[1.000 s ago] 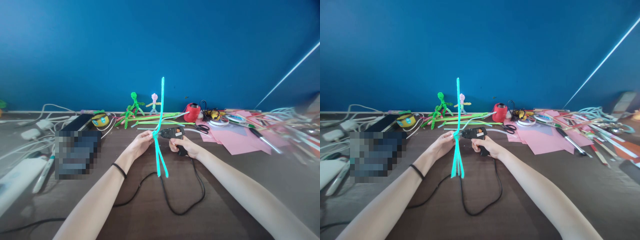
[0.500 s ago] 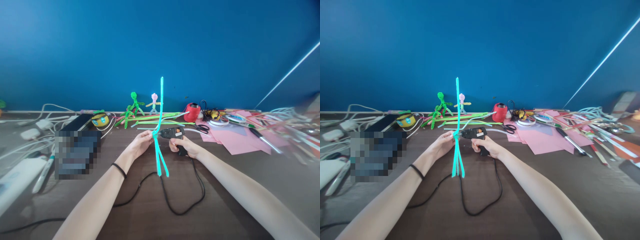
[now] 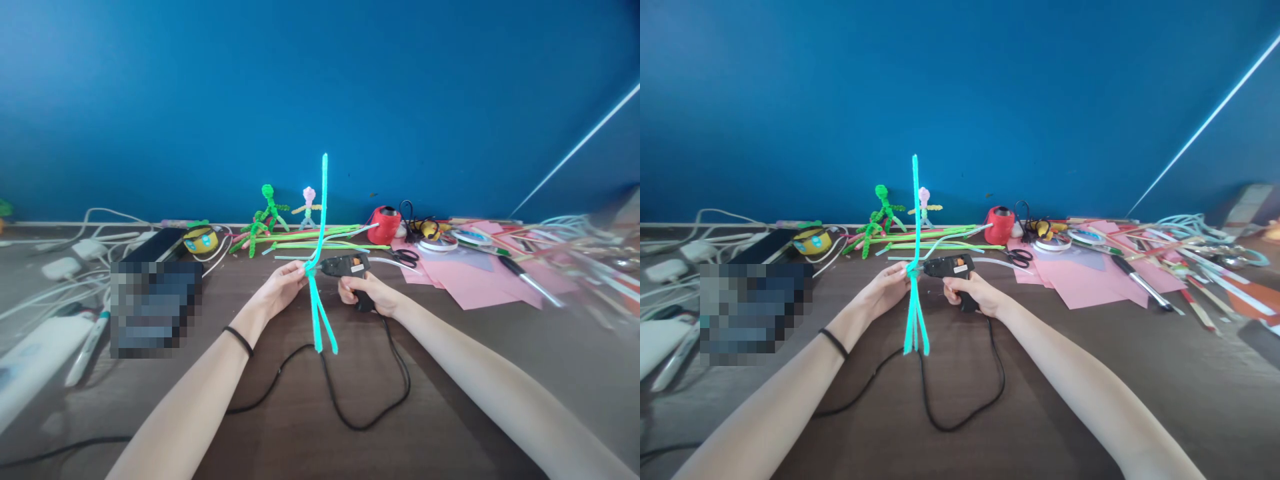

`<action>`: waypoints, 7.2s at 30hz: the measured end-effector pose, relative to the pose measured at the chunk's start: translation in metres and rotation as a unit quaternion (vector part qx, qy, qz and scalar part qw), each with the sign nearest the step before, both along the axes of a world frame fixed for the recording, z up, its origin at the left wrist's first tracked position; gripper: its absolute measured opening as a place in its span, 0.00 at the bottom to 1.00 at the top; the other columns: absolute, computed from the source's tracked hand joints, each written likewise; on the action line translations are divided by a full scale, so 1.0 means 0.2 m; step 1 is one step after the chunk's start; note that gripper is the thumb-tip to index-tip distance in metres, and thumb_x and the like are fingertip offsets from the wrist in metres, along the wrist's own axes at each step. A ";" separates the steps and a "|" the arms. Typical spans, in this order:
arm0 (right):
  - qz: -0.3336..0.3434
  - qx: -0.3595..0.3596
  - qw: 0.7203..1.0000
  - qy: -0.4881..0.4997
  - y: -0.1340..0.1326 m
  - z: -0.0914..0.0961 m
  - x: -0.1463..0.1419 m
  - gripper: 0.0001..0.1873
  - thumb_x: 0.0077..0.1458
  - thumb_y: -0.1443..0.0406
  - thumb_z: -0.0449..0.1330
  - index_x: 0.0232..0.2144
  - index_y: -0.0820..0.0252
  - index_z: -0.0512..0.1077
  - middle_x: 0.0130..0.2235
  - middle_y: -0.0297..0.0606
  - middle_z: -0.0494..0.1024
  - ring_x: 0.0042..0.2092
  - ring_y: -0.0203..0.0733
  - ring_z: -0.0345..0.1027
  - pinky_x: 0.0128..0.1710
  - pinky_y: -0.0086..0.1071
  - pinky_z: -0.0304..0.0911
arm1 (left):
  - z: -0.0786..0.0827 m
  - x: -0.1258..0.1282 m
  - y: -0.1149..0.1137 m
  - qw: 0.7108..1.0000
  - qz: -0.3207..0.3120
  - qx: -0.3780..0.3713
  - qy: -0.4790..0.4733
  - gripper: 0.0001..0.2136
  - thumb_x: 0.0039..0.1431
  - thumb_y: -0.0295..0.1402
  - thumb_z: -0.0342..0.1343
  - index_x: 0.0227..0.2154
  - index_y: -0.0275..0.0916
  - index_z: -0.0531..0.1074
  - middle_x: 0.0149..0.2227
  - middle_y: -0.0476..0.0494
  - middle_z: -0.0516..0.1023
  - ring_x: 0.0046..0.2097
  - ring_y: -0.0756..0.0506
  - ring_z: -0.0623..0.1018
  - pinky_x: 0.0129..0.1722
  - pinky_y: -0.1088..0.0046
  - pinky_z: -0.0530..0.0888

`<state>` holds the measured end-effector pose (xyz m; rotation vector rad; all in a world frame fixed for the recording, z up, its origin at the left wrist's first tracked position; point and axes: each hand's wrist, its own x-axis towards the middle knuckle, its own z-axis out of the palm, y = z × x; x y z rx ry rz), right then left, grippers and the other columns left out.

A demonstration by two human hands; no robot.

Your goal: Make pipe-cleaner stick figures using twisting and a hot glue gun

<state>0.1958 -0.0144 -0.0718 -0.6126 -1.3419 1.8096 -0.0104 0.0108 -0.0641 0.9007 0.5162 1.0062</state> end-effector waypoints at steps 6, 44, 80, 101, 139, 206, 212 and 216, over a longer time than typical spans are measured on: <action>-0.004 -0.001 1.000 0.003 0.00 0.01 0.00 0.14 0.50 0.62 0.59 0.19 0.63 0.61 0.17 0.30 0.63 0.20 0.29 0.51 0.23 0.29 0.42 | 0.00 0.00 0.00 1.000 -0.003 -0.001 -0.011 0.08 0.38 0.28 0.65 0.21 0.33 0.72 0.26 0.46 0.74 0.32 0.51 0.73 0.39 0.73 0.65; -0.040 -0.007 0.999 -0.024 -0.02 0.02 -0.01 0.12 0.49 0.62 0.59 0.22 0.65 0.66 0.21 0.34 0.68 0.22 0.29 0.57 0.22 0.27 0.50 | -0.01 0.00 0.01 1.000 0.003 -0.001 -0.009 0.06 0.39 0.28 0.64 0.21 0.34 0.72 0.26 0.47 0.74 0.32 0.51 0.72 0.40 0.73 0.65; -0.059 -0.034 0.997 -0.039 -0.02 0.02 -0.01 0.13 0.46 0.60 0.61 0.24 0.66 0.69 0.22 0.35 0.70 0.22 0.29 0.59 0.23 0.26 0.54 | -0.01 0.00 0.01 1.000 -0.001 -0.006 -0.010 0.07 0.38 0.29 0.65 0.21 0.34 0.71 0.26 0.49 0.74 0.33 0.52 0.72 0.41 0.73 0.65; -0.177 -0.193 0.965 -0.002 0.06 0.06 0.03 0.14 0.53 0.65 0.48 0.27 0.66 0.71 0.27 0.42 0.75 0.27 0.35 0.68 0.22 0.24 0.61 | 0.01 -0.02 0.01 0.997 0.014 -0.038 -0.063 0.07 0.42 0.28 0.61 0.26 0.34 0.71 0.26 0.48 0.72 0.30 0.52 0.71 0.32 0.76 0.67; -0.286 0.193 0.723 -0.598 0.03 0.10 0.06 0.28 0.54 0.50 0.45 0.13 0.60 0.64 0.18 0.39 0.69 0.22 0.37 0.60 0.22 0.29 0.47 | 0.00 -0.02 0.00 0.998 -0.035 -0.030 -0.045 0.11 0.38 0.30 0.64 0.27 0.33 0.71 0.27 0.47 0.71 0.30 0.52 0.71 0.31 0.75 0.67; -0.129 -0.122 0.981 0.075 -0.11 0.07 -0.19 0.09 0.37 0.66 0.67 0.25 0.61 0.73 0.22 0.31 0.69 0.24 0.29 0.60 0.24 0.26 0.54 | 0.02 0.01 -0.06 0.992 -0.124 0.014 -0.015 0.09 0.39 0.30 0.65 0.24 0.35 0.71 0.29 0.49 0.73 0.32 0.50 0.72 0.37 0.71 0.63; -0.098 -0.113 0.985 0.086 -0.11 0.06 -0.19 0.08 0.38 0.65 0.67 0.24 0.62 0.75 0.23 0.32 0.69 0.24 0.28 0.58 0.24 0.26 0.53 | 0.03 0.02 -0.06 0.985 -0.169 0.033 -0.019 0.08 0.42 0.32 0.63 0.25 0.36 0.71 0.32 0.46 0.73 0.34 0.46 0.73 0.38 0.66 0.66; -0.092 -0.114 0.985 0.093 -0.11 0.05 -0.20 0.08 0.37 0.64 0.68 0.24 0.60 0.75 0.23 0.31 0.70 0.24 0.29 0.58 0.24 0.26 0.53 | 0.03 0.02 -0.07 0.984 -0.174 0.031 -0.014 0.07 0.43 0.32 0.62 0.25 0.36 0.71 0.33 0.46 0.73 0.35 0.44 0.74 0.39 0.64 0.66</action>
